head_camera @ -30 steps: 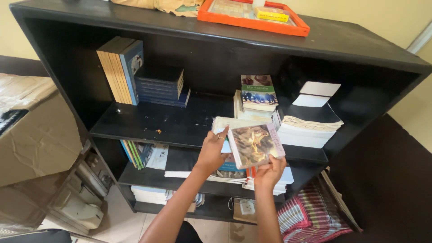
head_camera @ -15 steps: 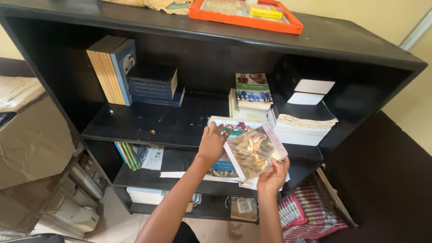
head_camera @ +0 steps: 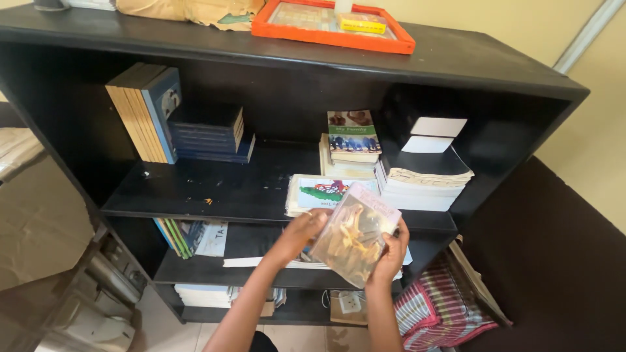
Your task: The recorder is organizing books, pamphlets, and cylindrical containers on a black wooden bookshelf and cleaning them with a cloth.
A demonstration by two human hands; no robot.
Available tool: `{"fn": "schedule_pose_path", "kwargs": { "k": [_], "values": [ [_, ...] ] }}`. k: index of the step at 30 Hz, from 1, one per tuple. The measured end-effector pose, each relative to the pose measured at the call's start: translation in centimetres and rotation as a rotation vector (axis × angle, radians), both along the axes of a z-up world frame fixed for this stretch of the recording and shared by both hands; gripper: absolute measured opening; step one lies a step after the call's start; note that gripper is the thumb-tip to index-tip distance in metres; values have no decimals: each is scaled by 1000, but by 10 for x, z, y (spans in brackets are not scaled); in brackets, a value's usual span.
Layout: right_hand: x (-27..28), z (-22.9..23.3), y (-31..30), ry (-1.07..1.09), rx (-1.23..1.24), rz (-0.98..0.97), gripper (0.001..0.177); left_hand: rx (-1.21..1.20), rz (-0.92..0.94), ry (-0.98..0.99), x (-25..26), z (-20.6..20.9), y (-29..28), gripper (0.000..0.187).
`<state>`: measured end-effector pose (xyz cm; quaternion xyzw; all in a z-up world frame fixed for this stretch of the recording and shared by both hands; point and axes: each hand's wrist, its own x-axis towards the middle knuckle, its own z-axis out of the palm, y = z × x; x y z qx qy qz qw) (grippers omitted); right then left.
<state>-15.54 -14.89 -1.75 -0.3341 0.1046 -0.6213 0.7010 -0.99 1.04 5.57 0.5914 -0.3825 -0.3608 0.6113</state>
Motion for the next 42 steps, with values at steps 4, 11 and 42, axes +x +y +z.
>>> {"fn": "schedule_pose_path", "kwargs": {
  "k": [4, 11, 42],
  "values": [
    [-2, 5, 5, 88, -120, -14, 58, -107, -89, 9, -14, -24, -6, 60],
    [-8, 44, 25, 145, -232, 193, 69, -302, 35, 200, -19, -62, -12, 53],
    [211, 25, -188, 181, 448, 507, 68, -512, 286, 993, -7, -96, 46, 48]
  ]
}}
